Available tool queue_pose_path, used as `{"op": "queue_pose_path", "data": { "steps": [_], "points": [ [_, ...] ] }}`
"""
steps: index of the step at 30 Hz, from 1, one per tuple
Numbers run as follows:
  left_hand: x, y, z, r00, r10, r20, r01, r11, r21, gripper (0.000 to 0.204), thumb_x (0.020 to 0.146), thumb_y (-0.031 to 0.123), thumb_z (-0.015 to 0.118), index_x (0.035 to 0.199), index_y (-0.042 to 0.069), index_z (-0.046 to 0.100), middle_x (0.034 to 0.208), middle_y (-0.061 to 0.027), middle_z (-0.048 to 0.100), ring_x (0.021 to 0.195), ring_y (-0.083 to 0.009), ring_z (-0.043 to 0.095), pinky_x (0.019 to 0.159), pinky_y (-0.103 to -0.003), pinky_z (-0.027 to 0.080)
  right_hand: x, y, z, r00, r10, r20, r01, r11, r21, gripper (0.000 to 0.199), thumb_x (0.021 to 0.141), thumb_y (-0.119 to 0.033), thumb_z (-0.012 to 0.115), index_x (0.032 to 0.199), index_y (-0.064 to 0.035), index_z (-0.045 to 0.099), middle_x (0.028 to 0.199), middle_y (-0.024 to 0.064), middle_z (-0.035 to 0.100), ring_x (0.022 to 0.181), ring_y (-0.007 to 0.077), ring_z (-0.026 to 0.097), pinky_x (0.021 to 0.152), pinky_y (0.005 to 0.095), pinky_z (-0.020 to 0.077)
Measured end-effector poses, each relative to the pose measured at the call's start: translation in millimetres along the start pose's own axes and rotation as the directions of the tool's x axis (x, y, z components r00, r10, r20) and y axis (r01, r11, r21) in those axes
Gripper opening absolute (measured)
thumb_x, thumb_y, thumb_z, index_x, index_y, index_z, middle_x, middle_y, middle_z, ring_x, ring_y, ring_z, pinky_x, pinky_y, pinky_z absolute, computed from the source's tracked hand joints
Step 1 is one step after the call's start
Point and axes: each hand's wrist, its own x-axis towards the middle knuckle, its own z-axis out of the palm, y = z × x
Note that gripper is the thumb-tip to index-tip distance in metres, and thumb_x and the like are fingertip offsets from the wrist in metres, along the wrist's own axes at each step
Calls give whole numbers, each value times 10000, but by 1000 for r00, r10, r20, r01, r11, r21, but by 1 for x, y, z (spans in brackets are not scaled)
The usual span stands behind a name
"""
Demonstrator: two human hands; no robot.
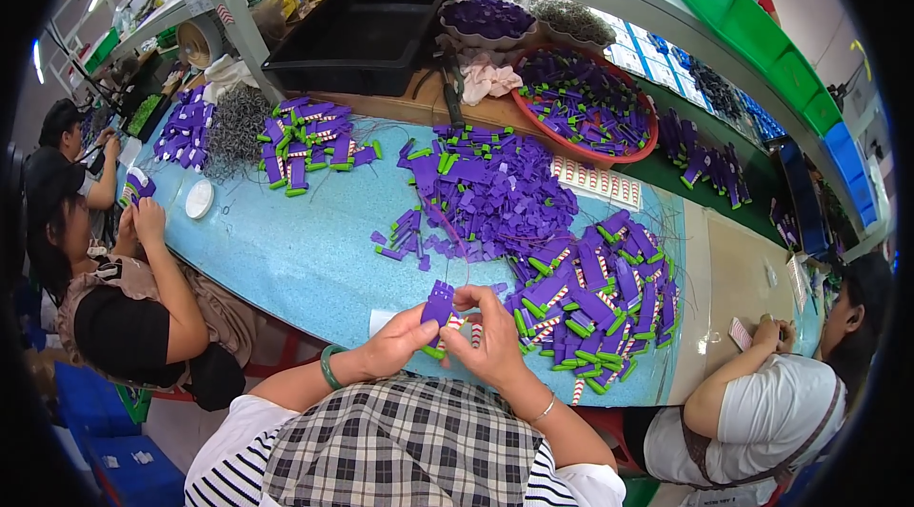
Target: The person assembles plastic components by attaching patterned stickers and small pieces onto plastic parts, then applies liquid adhesive from a squeeze bottle to a component.
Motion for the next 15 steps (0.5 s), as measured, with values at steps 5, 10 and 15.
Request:
{"op": "queue_pose_path", "data": {
  "steps": [5,10,15],
  "points": [
    [3,-15,1,896,-396,202,443,754,-486,389,991,372,318,840,60,494,620,-35,439,507,-153,450,466,-276,371,11,-7,-1,951,-29,309,32,999,-4,492,686,-171,762,1104,0,566,1057,122,591,950,215,583,808,330,470],
    [6,-25,-7,828,-307,470,545,641,-541,368,990,354,319,788,79,455,567,-1,381,452,-86,332,389,-224,246,5,-5,-1,957,-13,288,-66,962,264,299,740,-171,702,962,21,646,975,133,633,900,214,605,792,319,466],
    [1,-3,-6,923,-343,173,372,911,-178,259,986,276,422,988,39,525,671,-20,515,496,-94,459,411,-212,343,3,4,-4,948,102,301,-291,662,691,417,857,-274,579,1112,55,600,1121,180,605,1026,242,581,920,345,438]
  ]
}}
